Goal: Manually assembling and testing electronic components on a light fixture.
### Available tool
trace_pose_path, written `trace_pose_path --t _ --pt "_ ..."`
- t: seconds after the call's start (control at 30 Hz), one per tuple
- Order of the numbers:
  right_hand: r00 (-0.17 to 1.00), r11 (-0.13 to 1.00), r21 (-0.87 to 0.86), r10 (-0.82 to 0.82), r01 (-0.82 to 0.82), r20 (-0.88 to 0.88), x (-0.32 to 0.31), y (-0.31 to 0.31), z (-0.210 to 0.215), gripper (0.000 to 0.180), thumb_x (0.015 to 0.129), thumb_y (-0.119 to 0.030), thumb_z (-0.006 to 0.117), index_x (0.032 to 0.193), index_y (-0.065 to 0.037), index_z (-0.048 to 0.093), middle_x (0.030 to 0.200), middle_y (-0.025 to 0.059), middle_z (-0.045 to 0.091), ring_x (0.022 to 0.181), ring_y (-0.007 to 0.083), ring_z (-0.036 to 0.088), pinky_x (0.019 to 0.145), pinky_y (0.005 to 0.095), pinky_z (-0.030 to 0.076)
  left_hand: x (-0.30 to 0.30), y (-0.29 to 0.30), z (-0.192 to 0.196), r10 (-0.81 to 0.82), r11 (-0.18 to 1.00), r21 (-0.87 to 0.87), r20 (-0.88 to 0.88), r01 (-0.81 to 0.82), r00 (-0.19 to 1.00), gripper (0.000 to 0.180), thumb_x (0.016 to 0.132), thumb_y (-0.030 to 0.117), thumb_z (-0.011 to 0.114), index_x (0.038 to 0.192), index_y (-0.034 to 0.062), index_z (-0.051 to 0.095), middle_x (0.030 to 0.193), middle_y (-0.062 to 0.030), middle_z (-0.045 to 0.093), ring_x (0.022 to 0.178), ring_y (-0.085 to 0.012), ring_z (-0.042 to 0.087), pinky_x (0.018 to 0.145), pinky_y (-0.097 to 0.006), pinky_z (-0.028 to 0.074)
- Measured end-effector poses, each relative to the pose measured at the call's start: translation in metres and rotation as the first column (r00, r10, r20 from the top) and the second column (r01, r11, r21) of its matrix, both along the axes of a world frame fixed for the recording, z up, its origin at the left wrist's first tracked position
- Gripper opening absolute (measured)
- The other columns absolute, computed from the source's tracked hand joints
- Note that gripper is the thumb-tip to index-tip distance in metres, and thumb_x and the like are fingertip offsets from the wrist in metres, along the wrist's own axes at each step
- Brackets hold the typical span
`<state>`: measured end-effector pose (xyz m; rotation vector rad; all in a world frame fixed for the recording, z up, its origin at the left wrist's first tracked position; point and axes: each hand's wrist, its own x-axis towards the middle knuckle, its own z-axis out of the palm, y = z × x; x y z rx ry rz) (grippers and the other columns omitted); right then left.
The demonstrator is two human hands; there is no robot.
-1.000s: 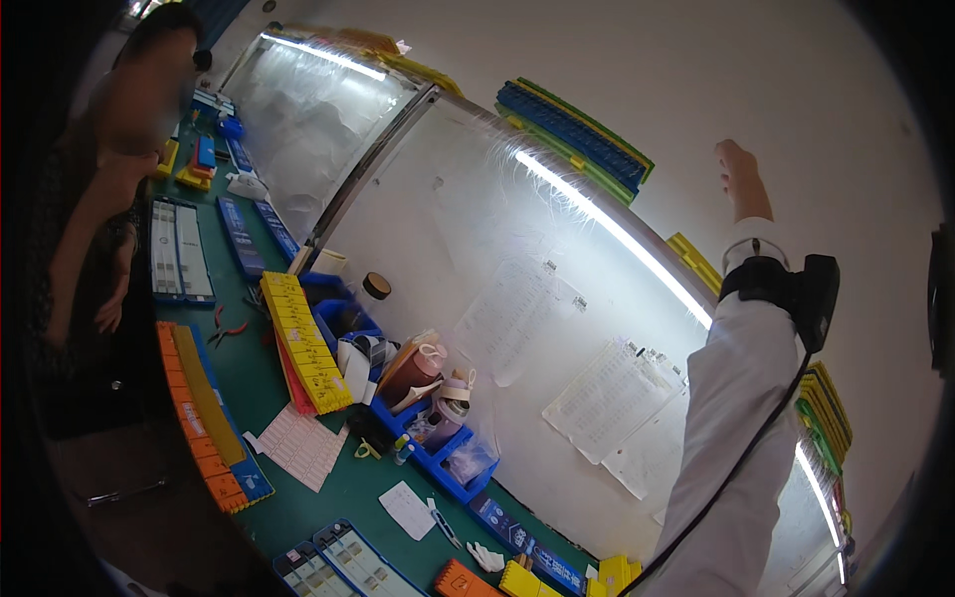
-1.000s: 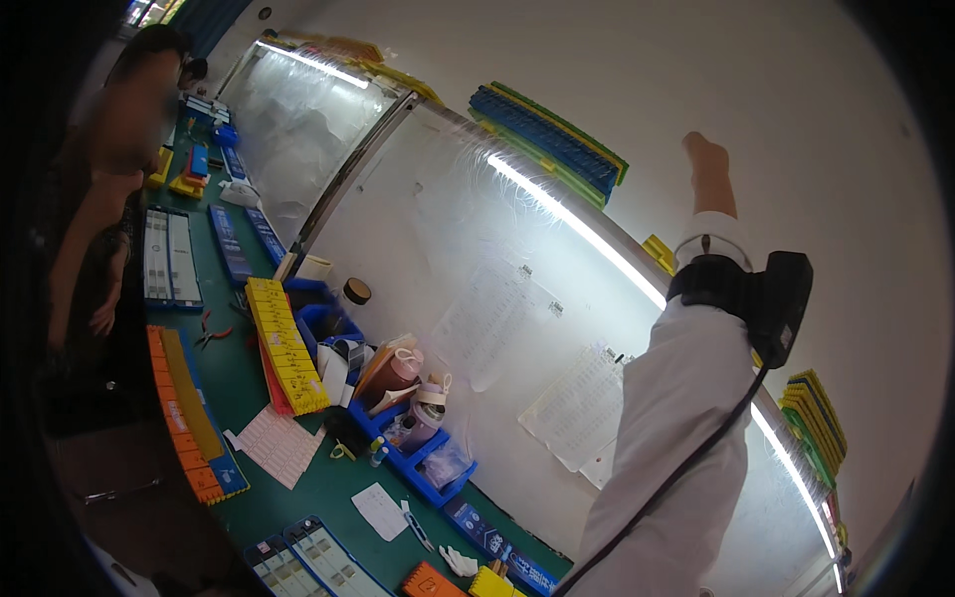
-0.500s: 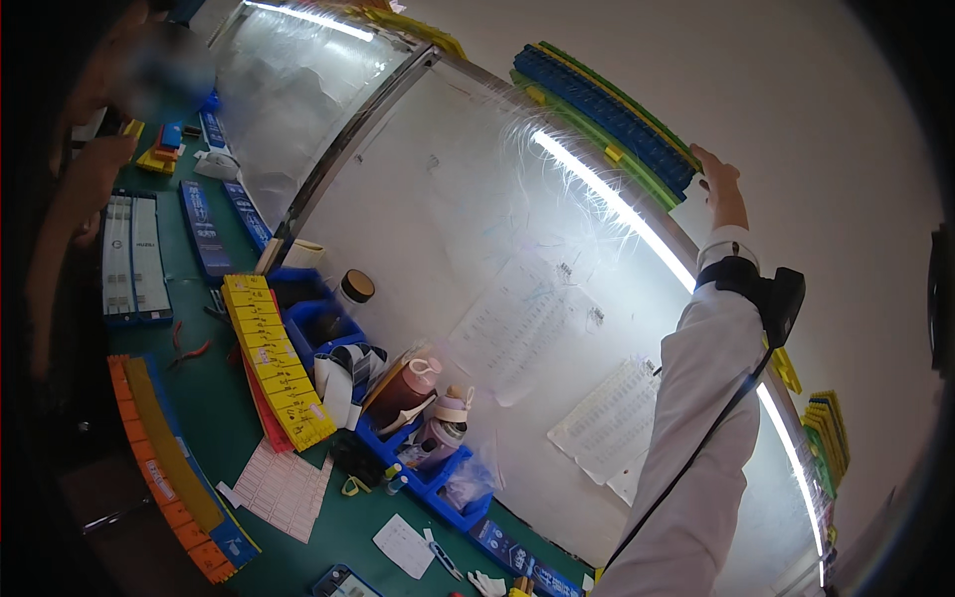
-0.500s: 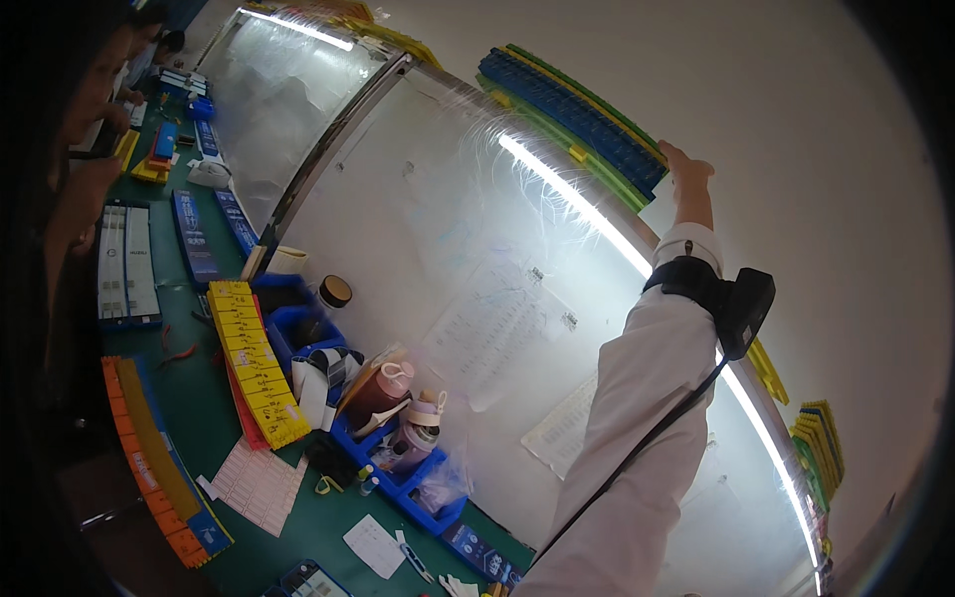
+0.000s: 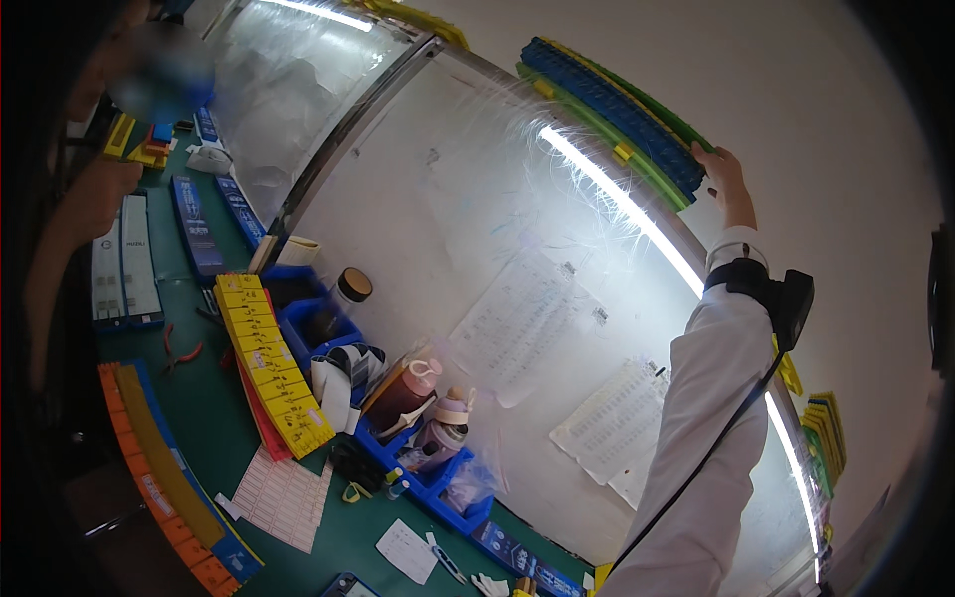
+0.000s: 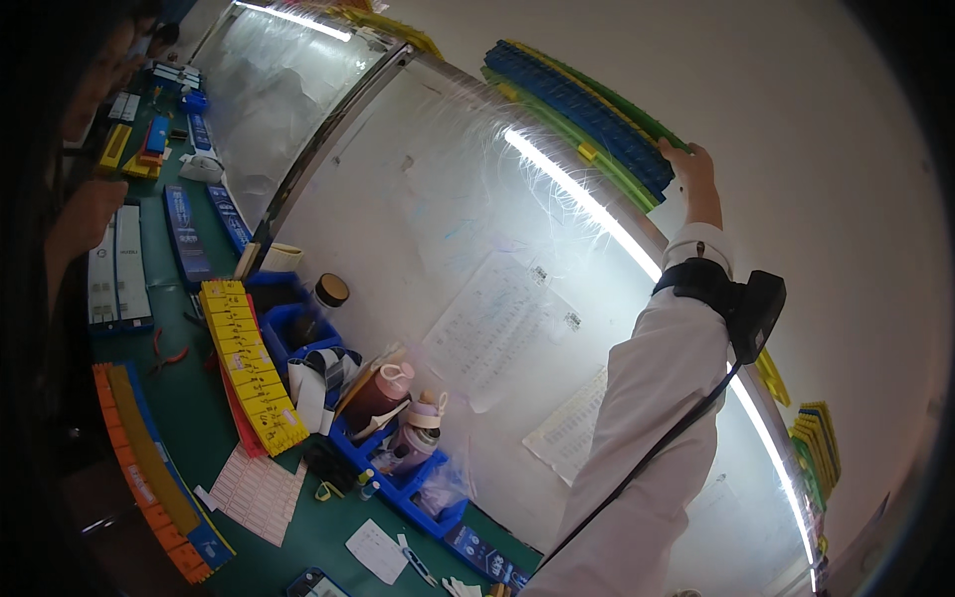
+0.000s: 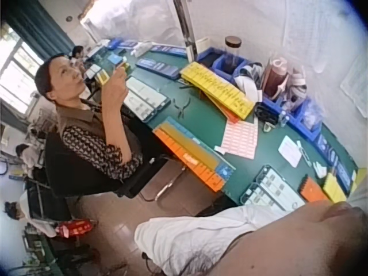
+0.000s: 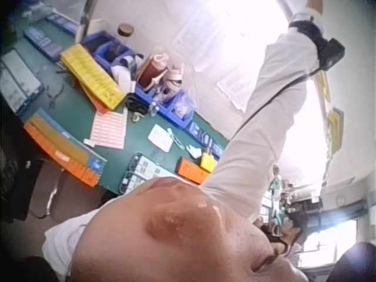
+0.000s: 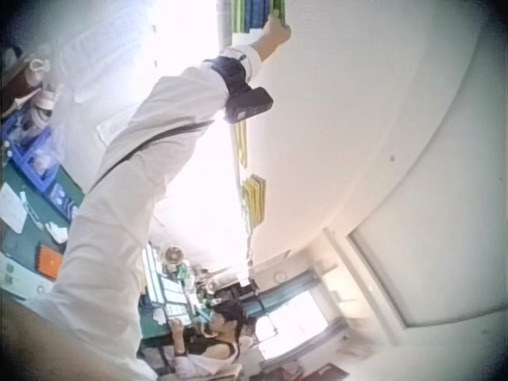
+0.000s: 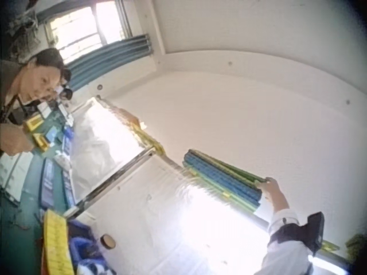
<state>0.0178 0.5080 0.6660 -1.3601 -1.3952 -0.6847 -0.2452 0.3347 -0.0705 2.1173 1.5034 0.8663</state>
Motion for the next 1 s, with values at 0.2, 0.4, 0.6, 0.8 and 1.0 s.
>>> trace_pose_path --t 0.2,0.4,0.6,0.8,1.0 --pt "0.929 0.797 0.596 -0.139 -0.101 0.343 0.025 -0.030 0.020 0.025 0.081 -0.017 0.065 0.103 -0.005 0.067 0.091 0.0136 0.069 0.084 0.0264 0.068 0.076 0.0367 0.052 -0.022 -0.067 -0.023 -0.055 0.998 -0.023 -0.004 0.055 0.998 0.044 0.090 0.036 0.051 0.121 0.0055 0.057 0.135 -0.0120 0.043 0.126 -0.0297 0.039 0.107 -0.045 0.025" --pt "0.952 0.607 0.756 0.004 -0.246 0.307 0.007 -0.073 0.016 0.018 0.085 -0.009 0.060 0.101 -0.003 0.065 0.093 0.0134 0.069 0.084 0.0276 0.068 0.075 0.0354 0.053 -0.038 -0.154 -0.043 -0.098 0.990 -0.104 -0.008 0.096 0.995 0.044 0.090 0.036 0.051 0.121 0.0061 0.058 0.135 -0.0118 0.043 0.126 -0.0297 0.039 0.107 -0.045 0.026" --pt "0.938 0.496 0.804 0.274 -0.328 0.214 0.017 -0.122 0.009 0.025 0.089 -0.011 0.059 0.109 0.003 0.061 0.102 0.0147 0.066 0.092 0.0234 0.065 0.075 0.0316 0.056 -0.051 -0.221 -0.054 -0.148 0.975 -0.171 -0.015 0.143 0.989 0.044 0.090 0.036 0.051 0.121 0.0066 0.058 0.135 -0.0117 0.043 0.126 -0.0297 0.039 0.107 -0.045 0.026" --pt "0.850 0.414 0.799 0.481 -0.435 0.214 0.029 -0.173 -0.001 0.028 0.092 -0.008 0.053 0.113 0.011 0.054 0.112 0.0202 0.059 0.096 0.0260 0.064 0.084 0.0334 0.058 -0.048 -0.273 -0.058 -0.170 0.963 -0.216 -0.030 0.160 0.985 0.043 0.089 0.037 0.051 0.121 0.0071 0.058 0.135 -0.0116 0.043 0.125 -0.0297 0.039 0.107 -0.045 0.026" --pt "0.740 0.270 0.828 0.630 -0.492 0.234 0.058 -0.230 0.014 0.029 0.092 -0.009 0.053 0.114 0.010 0.053 0.118 0.0202 0.054 0.098 0.0281 0.063 0.085 0.0333 0.058 -0.045 -0.306 -0.069 -0.195 0.957 -0.224 -0.036 0.183 0.980 0.043 0.089 0.037 0.052 0.121 0.0076 0.058 0.135 -0.0115 0.043 0.125 -0.0297 0.039 0.107 -0.044 0.026"
